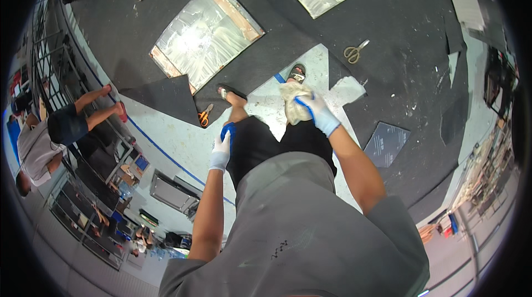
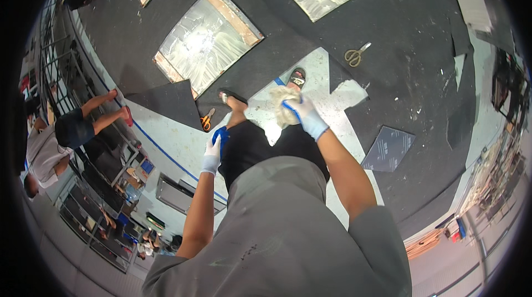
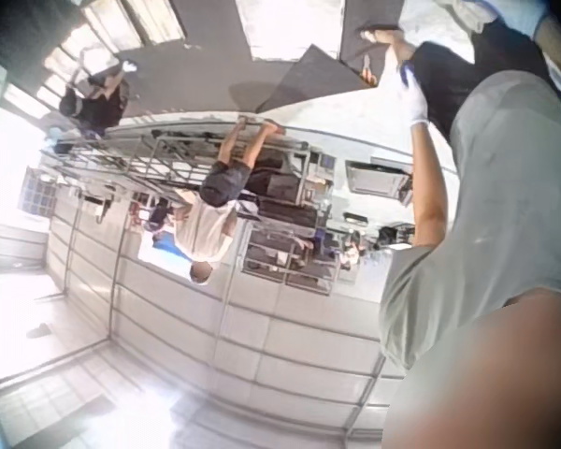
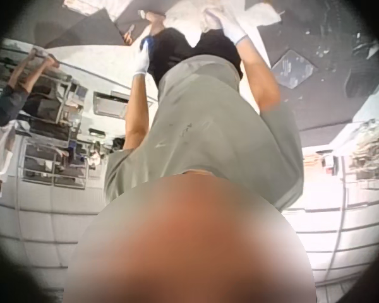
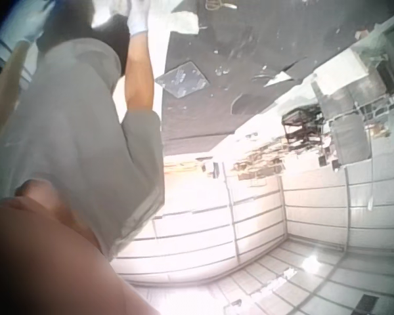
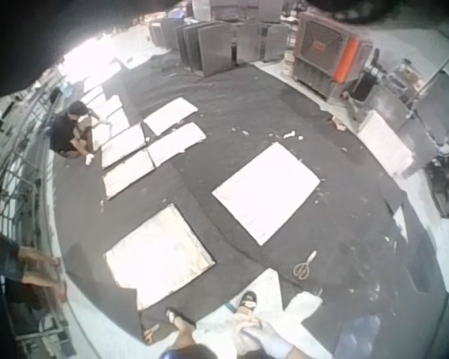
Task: The person cleans a metal sheet with a cloth and liquid, then cuts a mesh material with scissors, and finally cleans the metal sheet again.
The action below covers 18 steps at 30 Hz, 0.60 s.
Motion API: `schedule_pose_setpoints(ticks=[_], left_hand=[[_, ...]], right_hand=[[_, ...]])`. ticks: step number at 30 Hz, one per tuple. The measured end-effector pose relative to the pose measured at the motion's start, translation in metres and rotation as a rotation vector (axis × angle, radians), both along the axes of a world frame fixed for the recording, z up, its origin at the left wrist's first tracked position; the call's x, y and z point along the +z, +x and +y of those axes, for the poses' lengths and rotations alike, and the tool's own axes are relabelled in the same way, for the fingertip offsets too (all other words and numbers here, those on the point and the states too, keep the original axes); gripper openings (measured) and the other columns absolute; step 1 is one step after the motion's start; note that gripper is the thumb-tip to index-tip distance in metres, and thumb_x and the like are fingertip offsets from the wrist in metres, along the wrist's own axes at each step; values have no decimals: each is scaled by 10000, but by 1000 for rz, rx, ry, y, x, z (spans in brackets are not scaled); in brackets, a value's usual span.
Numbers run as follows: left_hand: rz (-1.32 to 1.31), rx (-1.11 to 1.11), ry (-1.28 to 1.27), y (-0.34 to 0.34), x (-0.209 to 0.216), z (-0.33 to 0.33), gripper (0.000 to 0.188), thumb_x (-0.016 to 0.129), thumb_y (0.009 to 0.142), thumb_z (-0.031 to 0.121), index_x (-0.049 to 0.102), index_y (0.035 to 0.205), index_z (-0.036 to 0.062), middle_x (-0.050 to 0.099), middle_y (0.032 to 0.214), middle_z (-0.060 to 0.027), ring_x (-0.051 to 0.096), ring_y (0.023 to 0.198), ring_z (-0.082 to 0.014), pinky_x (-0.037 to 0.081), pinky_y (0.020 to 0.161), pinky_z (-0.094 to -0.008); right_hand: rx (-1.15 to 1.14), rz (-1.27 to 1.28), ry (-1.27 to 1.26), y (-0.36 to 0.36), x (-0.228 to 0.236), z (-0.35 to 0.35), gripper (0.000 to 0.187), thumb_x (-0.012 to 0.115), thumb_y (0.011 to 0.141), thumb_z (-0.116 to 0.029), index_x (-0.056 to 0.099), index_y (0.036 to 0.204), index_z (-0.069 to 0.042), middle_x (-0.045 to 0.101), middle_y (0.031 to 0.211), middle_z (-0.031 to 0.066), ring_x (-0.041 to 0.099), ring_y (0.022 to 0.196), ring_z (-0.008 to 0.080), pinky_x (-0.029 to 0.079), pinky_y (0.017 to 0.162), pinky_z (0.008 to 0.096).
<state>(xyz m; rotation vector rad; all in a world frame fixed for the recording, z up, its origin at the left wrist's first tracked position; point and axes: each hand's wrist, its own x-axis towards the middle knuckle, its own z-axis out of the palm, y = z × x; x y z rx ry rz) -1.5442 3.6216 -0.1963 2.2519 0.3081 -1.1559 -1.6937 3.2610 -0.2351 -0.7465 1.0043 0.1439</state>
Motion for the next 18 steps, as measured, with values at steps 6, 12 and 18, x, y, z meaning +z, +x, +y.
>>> schedule_pose_setpoints(ticks=[6,12,18], left_hand=[[91,-230,79,41,-102,-13,566,638,1077,408,578,1474,9,665,1405,-241,654,1293,-382,529,1067,-456],[8,-620,138,160,-291,15,497,678,1045,362,643,1411,28,745,1233,-243,720,1152,-418,567,985,-472],[-496,-841,508,265,-413,93,470,704,995,340,679,1360,44,764,1211,-193,733,1119,-383,578,942,-452]], right_hand=[[-96,115,-145,-4,-97,-74,358,711,987,-75,671,1328,25,741,1168,72,707,999,140,593,878,298],[87,191,-361,3,-283,-116,455,728,988,-94,622,1414,24,727,1221,54,685,1052,112,569,931,286],[537,109,-508,47,-422,-168,634,711,954,-95,513,1550,-12,605,1458,85,556,1341,159,432,1159,331]])
